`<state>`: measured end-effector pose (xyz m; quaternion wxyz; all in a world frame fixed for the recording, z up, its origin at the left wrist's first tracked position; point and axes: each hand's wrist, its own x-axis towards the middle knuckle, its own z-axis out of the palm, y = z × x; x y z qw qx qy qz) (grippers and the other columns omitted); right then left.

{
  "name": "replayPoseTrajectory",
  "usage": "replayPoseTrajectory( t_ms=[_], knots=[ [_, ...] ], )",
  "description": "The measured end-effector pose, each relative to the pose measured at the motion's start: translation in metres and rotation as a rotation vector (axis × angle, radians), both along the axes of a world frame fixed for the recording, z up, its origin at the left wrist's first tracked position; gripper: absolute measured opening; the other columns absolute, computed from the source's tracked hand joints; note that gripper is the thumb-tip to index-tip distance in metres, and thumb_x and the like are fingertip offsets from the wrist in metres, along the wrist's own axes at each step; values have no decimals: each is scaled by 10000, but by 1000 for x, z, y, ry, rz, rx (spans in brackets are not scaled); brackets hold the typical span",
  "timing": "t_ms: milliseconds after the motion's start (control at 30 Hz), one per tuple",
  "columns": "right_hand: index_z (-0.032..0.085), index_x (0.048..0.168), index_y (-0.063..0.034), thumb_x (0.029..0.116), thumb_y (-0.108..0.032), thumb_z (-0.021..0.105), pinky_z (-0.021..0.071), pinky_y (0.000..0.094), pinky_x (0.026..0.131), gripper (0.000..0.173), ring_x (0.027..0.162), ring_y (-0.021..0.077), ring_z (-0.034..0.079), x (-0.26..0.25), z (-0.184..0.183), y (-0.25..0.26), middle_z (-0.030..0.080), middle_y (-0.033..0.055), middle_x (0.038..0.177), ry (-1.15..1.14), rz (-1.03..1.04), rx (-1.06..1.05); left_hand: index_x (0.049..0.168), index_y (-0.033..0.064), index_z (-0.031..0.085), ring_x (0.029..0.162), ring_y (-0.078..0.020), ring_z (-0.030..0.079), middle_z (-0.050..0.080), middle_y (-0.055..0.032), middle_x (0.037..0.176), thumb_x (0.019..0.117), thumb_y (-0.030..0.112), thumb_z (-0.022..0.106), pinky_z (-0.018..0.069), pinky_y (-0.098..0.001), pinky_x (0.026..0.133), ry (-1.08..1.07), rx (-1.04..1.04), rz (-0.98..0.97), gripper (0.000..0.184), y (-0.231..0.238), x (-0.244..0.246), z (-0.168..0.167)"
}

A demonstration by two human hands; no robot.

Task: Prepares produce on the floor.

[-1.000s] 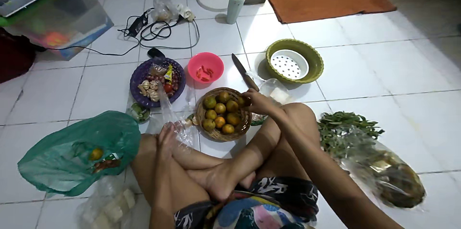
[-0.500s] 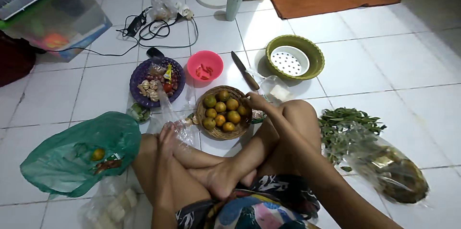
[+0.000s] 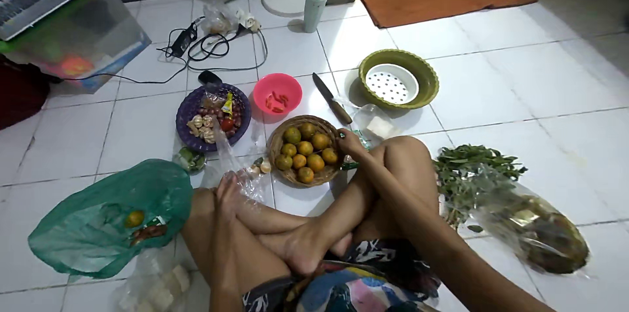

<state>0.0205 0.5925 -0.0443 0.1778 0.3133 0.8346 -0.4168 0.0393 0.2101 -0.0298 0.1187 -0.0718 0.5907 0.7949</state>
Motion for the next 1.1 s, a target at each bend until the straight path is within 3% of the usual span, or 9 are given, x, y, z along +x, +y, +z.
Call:
replayPoseTrajectory(
  t_ms=[100, 200, 367, 500, 700, 833, 933, 1033, 1100],
  knots=[
    [499, 1435, 54, 1039, -48, 503, 412, 579, 1095, 409, 1308, 459, 535, 10, -4, 4, 538, 348, 1391, -12, -71, -4, 1336, -89, 411, 1001, -97, 686, 681, -70, 1142, 1060, 54, 326, 558, -273, 924, -11, -13, 11, 323, -1, -1, -1],
    [482, 1446, 58, 1033, -53, 517, 415, 556, 1097, 429, 1320, 436, 533, 17, 8, -1, 536, 334, 1402, -24, -268, 4, 1306, -59, 450, 981, -85, 695, 702, -36, 1115, 1051, 62, 338, 567, -266, 908, 16, 1, 19, 304, -2, 0, -4],
    [492, 1386, 111, 1035, -101, 534, 466, 543, 1037, 412, 1241, 407, 578, 13, 6, -2, 551, 333, 1351, 28, -556, -64, 1289, -54, 459, 1006, -96, 690, 698, -37, 1124, 1054, 78, 332, 560, -274, 925, 26, -9, -6, 297, 0, 0, -3],
    [404, 1455, 99, 1067, -110, 482, 516, 488, 1001, 447, 1220, 367, 594, -1, 0, -4, 519, 314, 1388, 168, -795, -197, 1339, -67, 425, 1028, -106, 685, 683, -59, 1168, 1055, 98, 355, 559, -285, 935, 14, -44, -19, 336, -3, -2, -9],
    [377, 1454, 65, 1057, -13, 465, 561, 372, 825, 414, 1011, 266, 631, -29, -4, -15, 550, 250, 1292, 367, -945, -546, 1351, -67, 410, 1031, -107, 680, 669, -64, 1184, 1051, 104, 364, 558, -287, 938, 6, -35, -36, 348, -3, -4, -10],
    [355, 1484, 62, 1116, -112, 366, 522, 377, 953, 407, 1182, 275, 597, -22, 2, -31, 490, 251, 1436, 368, -851, -726, 1352, -73, 409, 1013, -90, 684, 676, -62, 1170, 1060, 92, 349, 557, -267, 932, -18, -52, -30, 341, -1, -3, -3],
    [406, 1438, 87, 1109, -108, 311, 542, 353, 879, 394, 1079, 247, 647, -6, 2, -74, 554, 257, 1366, 237, -673, -639, 1366, -97, 399, 1008, -87, 671, 662, -71, 1169, 1069, 70, 328, 551, -269, 926, -30, -59, -14, 348, -1, 0, 4],
    [438, 1447, 87, 1063, -82, 493, 546, 443, 905, 423, 1051, 322, 661, 10, -14, -116, 599, 293, 1293, 124, -128, -467, 1336, -73, 419, 980, -87, 682, 684, -57, 1138, 1070, 74, 312, 559, -274, 911, -29, -44, -5, 322, 0, -2, 1],
    [466, 1430, 86, 1036, -114, 581, 518, 472, 956, 456, 1079, 351, 661, 10, -25, -136, 634, 294, 1253, 109, 82, -362, 1363, -89, 398, 990, -102, 680, 668, -83, 1160, 1077, 79, 321, 559, -279, 908, -35, -35, 2, 342, 1, -2, -1]
  ],
)
